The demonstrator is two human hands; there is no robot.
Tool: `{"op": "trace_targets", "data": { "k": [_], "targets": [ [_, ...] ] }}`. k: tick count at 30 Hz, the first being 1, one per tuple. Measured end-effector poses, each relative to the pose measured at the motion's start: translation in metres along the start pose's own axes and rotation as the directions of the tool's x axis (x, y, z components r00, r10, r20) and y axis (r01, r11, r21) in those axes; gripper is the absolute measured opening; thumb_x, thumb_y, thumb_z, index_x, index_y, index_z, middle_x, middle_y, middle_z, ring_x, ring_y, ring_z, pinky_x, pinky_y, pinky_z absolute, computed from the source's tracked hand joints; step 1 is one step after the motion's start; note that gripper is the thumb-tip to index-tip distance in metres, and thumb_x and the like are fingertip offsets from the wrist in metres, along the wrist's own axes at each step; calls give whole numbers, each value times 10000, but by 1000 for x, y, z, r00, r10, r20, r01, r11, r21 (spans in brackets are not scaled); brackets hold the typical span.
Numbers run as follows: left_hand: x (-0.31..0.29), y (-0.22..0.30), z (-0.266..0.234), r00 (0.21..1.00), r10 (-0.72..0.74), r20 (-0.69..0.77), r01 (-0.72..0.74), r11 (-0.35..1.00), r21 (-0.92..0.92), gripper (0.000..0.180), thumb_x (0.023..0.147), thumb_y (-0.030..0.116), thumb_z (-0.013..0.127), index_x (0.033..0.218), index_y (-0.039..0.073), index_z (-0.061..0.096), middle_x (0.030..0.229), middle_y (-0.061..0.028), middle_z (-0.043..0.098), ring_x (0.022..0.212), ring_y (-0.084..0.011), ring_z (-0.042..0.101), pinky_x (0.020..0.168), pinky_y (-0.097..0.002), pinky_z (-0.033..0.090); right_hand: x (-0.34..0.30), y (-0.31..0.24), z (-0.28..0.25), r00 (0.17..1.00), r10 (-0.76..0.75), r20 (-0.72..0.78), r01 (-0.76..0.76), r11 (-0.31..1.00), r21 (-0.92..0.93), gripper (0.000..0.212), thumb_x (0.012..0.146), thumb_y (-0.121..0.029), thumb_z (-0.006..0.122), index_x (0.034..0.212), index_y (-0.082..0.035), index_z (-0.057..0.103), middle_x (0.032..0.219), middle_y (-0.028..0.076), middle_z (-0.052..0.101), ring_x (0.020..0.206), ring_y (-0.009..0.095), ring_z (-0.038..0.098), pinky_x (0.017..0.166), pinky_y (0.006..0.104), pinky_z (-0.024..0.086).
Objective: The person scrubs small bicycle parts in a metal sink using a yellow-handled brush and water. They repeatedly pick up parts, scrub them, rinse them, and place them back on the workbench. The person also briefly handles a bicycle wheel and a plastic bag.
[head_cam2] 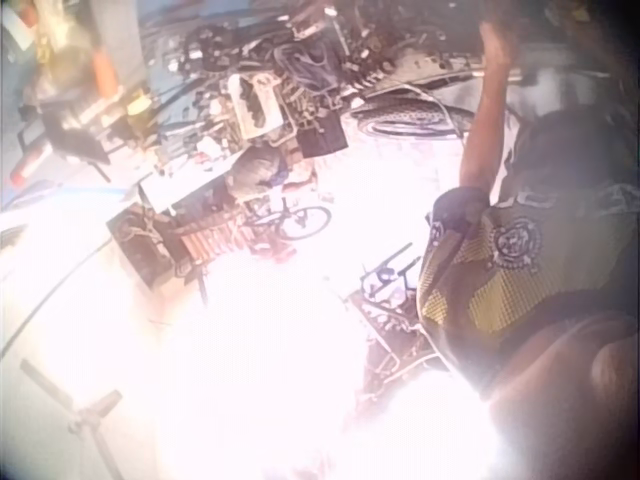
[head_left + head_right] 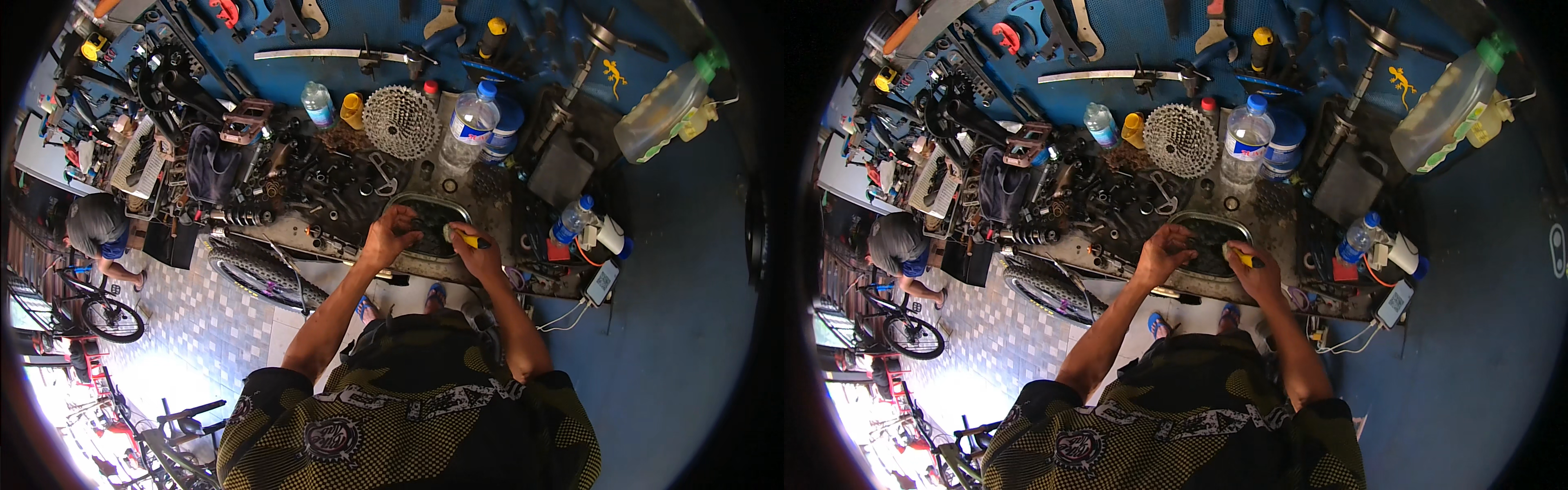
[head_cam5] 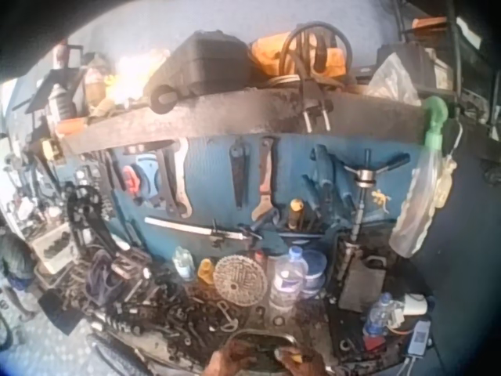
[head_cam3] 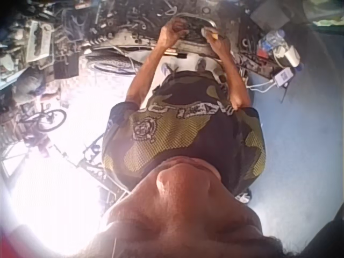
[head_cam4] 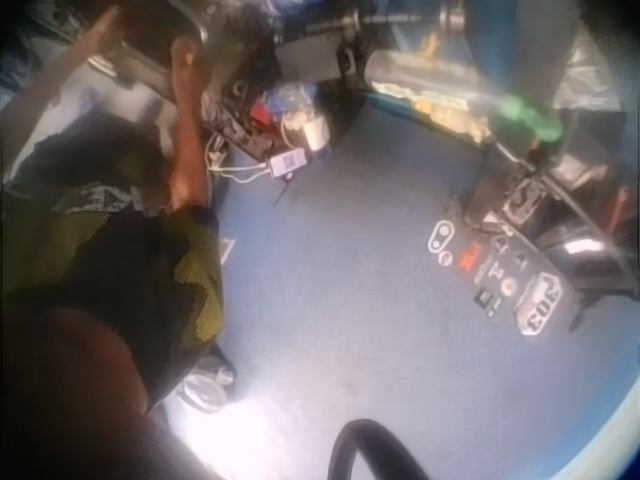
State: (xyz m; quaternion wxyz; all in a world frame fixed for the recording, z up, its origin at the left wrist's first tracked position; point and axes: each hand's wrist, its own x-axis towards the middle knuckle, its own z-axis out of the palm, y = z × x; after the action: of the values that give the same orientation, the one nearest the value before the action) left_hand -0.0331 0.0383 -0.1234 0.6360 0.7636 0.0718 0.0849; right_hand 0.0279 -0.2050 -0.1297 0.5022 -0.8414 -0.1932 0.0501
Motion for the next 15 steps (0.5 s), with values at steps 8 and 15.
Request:
{"op": "trace_targets", "data": {
  "k": [8,15],
  "targets": [
    [1,4,1,982,186,-35,-179,973,145,457,758,103,953,1148,56,720,977,-45,707,809,-134,671,712,-321,577,-3,-11,-15,982,-190,11,182,917,-354,259,914,-349,800,898,-101,729,888,66,746,767,298,648,703,435,522],
    [2,-1,-2,982,186,36,-187,918,349,425,784,165,934,1138,24,747,996,-122,711,812,-231,697,724,-365,572,15,-74,-3,996,-92,-17,93,995,43,204,928,-298,787,902,-96,776,784,71,730,801,287,669,735,418,535]
  ]
}}
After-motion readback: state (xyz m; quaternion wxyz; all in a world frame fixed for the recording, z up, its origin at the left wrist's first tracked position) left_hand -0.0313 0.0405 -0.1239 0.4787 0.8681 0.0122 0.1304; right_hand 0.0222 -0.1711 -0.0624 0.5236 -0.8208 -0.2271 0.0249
